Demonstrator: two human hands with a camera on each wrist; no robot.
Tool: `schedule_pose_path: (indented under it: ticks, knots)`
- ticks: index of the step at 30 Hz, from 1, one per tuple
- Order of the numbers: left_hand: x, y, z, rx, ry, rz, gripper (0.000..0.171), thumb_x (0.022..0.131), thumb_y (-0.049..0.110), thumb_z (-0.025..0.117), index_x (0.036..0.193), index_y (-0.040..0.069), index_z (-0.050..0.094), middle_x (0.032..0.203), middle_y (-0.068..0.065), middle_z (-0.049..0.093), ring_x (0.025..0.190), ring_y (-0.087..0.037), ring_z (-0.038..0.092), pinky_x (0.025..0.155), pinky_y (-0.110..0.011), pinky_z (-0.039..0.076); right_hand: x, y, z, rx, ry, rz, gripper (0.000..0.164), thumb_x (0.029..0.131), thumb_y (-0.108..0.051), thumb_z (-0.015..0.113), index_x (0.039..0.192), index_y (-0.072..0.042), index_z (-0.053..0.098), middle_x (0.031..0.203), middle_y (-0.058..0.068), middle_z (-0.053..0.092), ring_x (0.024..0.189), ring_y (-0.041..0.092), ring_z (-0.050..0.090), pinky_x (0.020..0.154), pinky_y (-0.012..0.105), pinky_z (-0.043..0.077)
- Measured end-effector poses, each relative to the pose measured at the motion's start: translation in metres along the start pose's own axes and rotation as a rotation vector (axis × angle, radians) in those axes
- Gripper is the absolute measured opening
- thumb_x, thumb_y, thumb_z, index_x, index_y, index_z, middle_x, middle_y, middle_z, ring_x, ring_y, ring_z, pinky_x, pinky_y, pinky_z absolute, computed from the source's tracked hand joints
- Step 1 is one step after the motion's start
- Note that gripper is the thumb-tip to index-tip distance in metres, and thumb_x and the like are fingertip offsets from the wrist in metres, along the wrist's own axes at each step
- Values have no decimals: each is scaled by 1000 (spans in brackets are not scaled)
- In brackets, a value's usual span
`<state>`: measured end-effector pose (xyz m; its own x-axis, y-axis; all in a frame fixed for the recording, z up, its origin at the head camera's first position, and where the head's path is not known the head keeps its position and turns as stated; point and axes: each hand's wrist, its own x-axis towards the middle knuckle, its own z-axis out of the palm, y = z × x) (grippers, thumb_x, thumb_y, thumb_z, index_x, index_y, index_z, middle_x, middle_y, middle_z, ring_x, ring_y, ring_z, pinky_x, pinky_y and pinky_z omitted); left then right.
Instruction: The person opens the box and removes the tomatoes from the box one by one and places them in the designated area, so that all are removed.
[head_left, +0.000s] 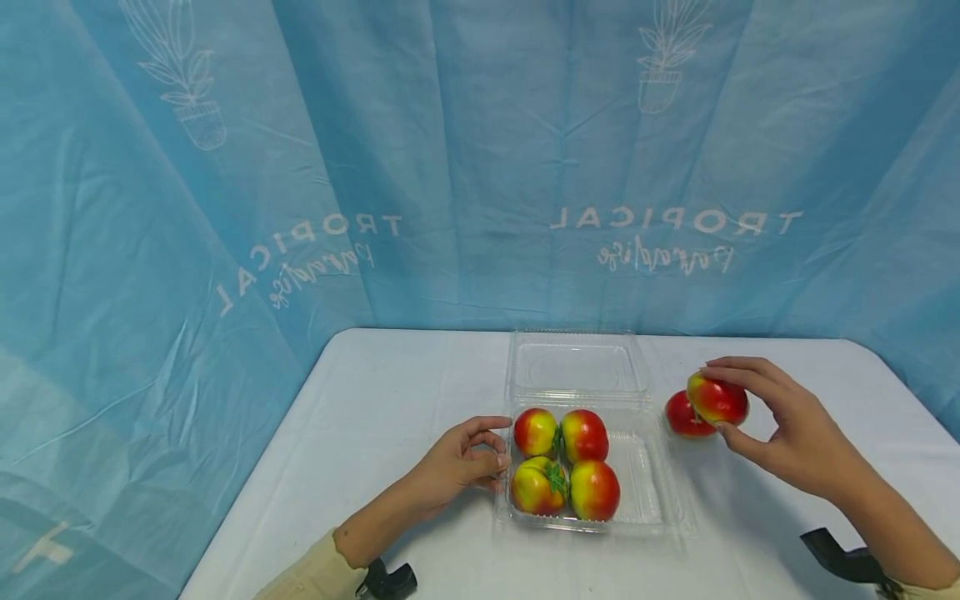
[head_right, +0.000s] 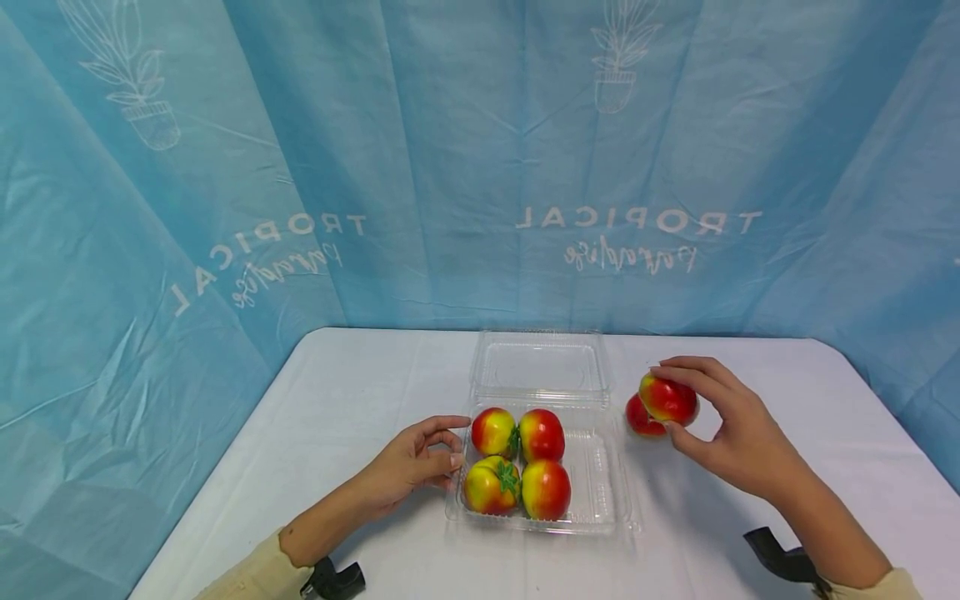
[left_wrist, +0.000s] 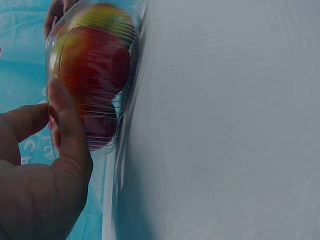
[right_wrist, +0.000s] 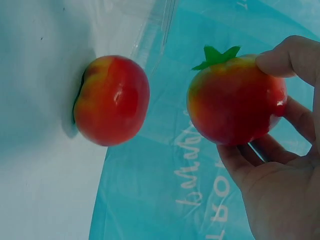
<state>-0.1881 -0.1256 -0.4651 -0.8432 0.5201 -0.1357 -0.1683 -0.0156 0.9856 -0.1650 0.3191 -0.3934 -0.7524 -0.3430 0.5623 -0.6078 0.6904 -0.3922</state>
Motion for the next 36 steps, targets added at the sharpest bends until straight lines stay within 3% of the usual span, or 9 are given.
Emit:
schedule_pose_path:
  ticks: [8, 36]
  knots:
    - [0, 0, 0, 3, -2, -1, 58, 99, 9, 76, 152, 7, 50, 116, -12, 56, 83, -18, 68, 81, -34, 66, -1, 6, -2, -41, 18, 30, 103, 53, 4, 102, 147, -13, 61, 142, 6, 61, 130, -10, 43, 94, -2, 39]
    - [-1, 1, -1, 7, -10, 6, 58, 100, 8, 74, 152, 7, 49, 117, -12, 55, 83, -17, 68, 81, -34, 66, -10, 46, -1, -89, 51, 97, 95, 52, 5, 101, 139, -8, 66, 138, 15, 60, 124, -14, 37, 87, -6, 37]
